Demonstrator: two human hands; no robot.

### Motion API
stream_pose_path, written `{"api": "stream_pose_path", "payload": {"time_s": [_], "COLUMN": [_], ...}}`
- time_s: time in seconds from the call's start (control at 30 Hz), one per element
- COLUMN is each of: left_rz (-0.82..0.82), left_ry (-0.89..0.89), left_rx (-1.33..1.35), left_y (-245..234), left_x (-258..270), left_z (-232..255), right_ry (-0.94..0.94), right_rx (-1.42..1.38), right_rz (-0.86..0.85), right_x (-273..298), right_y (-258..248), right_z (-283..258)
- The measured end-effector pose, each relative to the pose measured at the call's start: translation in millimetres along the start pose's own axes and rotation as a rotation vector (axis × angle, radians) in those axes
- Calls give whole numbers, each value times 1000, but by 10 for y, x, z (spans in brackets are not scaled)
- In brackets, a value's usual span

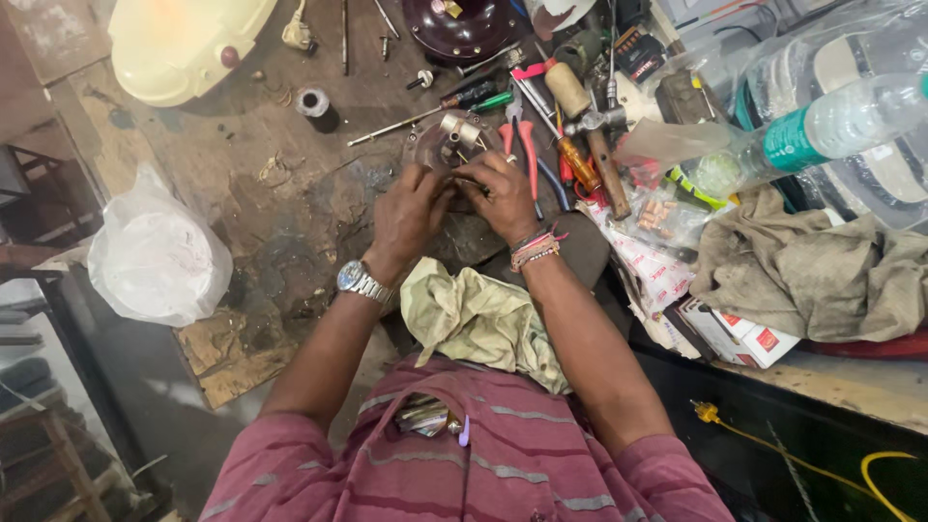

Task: The person uses a screwdriver to adjust and tighten connections on a small electrical component, likely a fan motor, held in their left hand. They repeatedly probe and manipulate wires and terminals on the component throughout the clip.

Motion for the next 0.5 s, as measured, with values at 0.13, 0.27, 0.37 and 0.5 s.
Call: {"api": "stream_pose_path", "payload": {"time_s": [0.13,0.27,0.37,0.5], "left_rz": [14,-9,-107,-190], "left_ry": [47,-234,-738,-1103], "left_rx": [-20,234,900,1301], "left_y": [-2,493,1195,1511], "left_x": [-59,153,438,666], "left_z": [-15,-512,-1047,-1139], "right_ry": [-8,61,21,36], "right_rx": [-12,-49,5,-11], "right_rz": [-11,-2,-27,-9], "right_x": [-25,1,-11,-14], "right_y": [-7,-4,9,4], "right_z": [-36,-15,-60,-41]}}
Point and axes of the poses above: each hand's wrist, its own x-axis away from the middle knuckle, its own y-axis out of the palm, z = x × y, the point moved 10 cm from there along -x, towards the middle knuckle
